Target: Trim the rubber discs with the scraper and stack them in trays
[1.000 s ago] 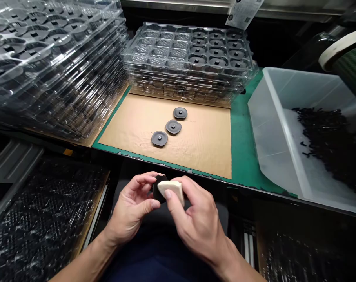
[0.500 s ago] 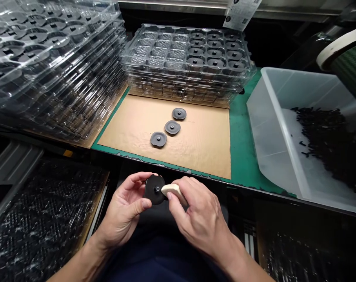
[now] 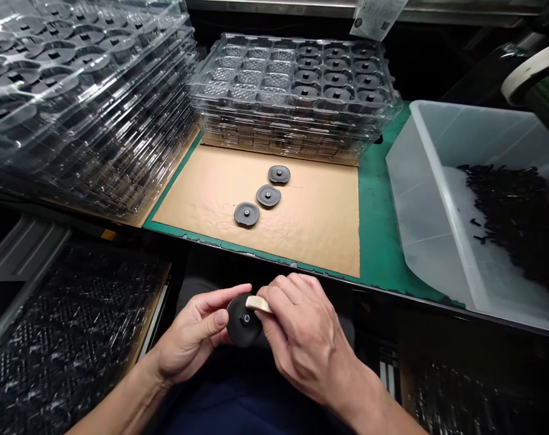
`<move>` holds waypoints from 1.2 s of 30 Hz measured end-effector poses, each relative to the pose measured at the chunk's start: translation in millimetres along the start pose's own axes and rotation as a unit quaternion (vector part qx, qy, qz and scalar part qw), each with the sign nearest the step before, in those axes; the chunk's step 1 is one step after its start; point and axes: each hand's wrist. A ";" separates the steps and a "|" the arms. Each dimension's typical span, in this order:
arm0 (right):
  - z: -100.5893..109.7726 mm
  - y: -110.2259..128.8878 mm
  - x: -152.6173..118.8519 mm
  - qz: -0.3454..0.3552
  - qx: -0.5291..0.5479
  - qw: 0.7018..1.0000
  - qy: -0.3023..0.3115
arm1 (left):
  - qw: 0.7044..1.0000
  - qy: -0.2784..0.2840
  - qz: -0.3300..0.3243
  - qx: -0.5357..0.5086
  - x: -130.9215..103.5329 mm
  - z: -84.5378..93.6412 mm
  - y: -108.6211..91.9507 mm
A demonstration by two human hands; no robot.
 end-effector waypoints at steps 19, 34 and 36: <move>-48.9 -5.9 -29.8 -0.223 0.333 0.915 0.053 | 0.977 -0.150 -0.139 0.052 36.3 -30.9 11.6; -58.9 1.8 -35.3 -0.308 0.334 0.891 0.008 | 0.954 -0.064 -0.173 0.236 29.7 -44.0 18.0; -59.7 -1.1 -38.3 -0.316 0.310 0.896 0.024 | 0.971 -0.074 -0.155 0.167 33.5 -43.8 21.3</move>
Point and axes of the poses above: each hand's wrist, its own x-axis towards the middle knuckle, its own z-axis out of the back of the hand, y = z × x, and after that the axes turned 6 degrees about -x, right-handed
